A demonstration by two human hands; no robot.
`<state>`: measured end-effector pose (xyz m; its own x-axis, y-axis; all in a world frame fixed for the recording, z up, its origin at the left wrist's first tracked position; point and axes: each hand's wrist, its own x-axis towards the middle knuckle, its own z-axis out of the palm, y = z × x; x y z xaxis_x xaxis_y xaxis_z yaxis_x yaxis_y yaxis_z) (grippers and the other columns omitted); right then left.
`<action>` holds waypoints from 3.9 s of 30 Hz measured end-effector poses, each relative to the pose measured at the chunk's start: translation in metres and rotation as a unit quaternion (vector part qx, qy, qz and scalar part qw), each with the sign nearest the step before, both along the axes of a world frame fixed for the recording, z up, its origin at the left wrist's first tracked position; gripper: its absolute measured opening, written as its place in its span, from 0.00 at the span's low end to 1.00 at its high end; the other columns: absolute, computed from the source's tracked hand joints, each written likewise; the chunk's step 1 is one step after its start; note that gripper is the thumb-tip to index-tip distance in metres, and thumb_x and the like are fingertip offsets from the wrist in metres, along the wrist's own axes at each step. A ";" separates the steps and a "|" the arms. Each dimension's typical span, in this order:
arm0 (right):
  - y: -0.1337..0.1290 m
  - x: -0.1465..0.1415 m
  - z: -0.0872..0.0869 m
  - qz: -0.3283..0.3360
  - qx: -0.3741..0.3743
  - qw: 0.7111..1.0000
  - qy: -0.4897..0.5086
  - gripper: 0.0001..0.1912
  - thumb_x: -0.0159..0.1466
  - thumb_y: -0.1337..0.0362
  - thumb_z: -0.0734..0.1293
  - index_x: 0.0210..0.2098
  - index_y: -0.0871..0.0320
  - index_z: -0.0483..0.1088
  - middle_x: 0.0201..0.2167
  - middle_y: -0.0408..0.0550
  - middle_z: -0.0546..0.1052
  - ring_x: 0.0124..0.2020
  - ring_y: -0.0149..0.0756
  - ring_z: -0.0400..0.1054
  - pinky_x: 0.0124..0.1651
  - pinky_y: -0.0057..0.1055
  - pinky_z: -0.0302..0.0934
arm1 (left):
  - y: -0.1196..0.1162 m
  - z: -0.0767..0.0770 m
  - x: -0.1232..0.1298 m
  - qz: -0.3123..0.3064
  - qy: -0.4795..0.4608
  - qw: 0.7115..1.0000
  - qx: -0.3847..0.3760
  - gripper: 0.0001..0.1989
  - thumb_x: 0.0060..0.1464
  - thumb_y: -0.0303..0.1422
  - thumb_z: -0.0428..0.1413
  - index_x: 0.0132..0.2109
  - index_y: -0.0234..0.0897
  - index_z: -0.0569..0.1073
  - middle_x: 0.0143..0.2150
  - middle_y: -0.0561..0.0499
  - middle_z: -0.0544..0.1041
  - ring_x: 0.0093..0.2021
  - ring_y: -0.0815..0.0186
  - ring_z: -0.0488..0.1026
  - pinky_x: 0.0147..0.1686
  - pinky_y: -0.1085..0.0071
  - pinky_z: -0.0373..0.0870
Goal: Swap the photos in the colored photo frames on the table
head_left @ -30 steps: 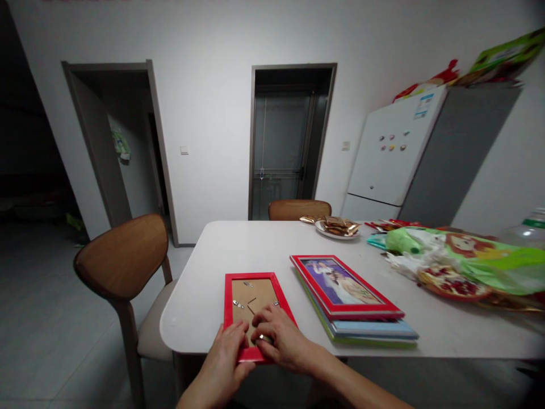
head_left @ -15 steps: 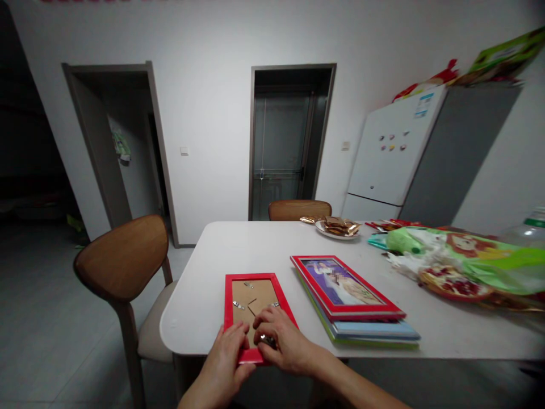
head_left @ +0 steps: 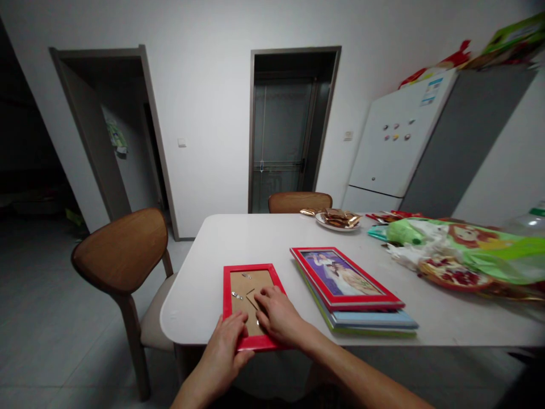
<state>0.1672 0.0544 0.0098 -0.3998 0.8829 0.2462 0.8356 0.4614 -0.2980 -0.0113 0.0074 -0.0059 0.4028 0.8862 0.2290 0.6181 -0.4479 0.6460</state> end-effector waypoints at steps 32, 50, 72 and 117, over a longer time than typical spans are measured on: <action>0.062 -0.035 -0.001 -0.106 -0.020 0.994 -0.034 0.15 0.59 0.62 0.55 0.41 0.51 0.69 0.40 0.50 0.69 0.43 0.40 0.59 0.43 0.35 0.50 | -0.007 0.007 0.004 -0.011 -0.027 0.999 -0.018 0.19 0.41 0.26 0.56 0.44 0.39 0.68 0.43 0.48 0.72 0.48 0.60 0.65 0.53 0.58 0.54; 0.007 0.011 0.011 -0.077 -0.062 0.994 0.049 0.27 0.45 0.64 0.64 0.47 0.58 0.65 0.41 0.51 0.71 0.41 0.38 0.64 0.41 0.28 0.55 | -0.001 0.004 0.007 -0.014 -0.029 0.999 -0.014 0.16 0.41 0.23 0.53 0.40 0.40 0.68 0.56 0.47 0.62 0.57 0.58 0.55 0.55 0.57 0.50; 0.023 0.017 0.004 -0.089 0.002 0.994 0.068 0.15 0.55 0.70 0.55 0.36 0.62 0.71 0.37 0.53 0.71 0.40 0.35 0.62 0.44 0.28 0.53 | 0.030 0.008 0.010 0.130 -0.327 0.928 -0.120 0.20 0.43 0.30 0.51 0.47 0.34 0.67 0.45 0.47 0.73 0.41 0.62 0.71 0.41 0.69 0.66; 0.030 0.049 0.005 -0.242 -0.105 0.939 0.223 0.30 0.50 0.69 0.58 0.53 0.68 0.53 0.32 0.55 0.73 0.31 0.37 0.68 0.33 0.29 0.58 | 0.028 0.008 -0.101 0.304 0.049 0.951 0.042 0.23 0.40 0.30 0.51 0.48 0.33 0.65 0.54 0.41 0.64 0.55 0.54 0.59 0.53 0.56 0.54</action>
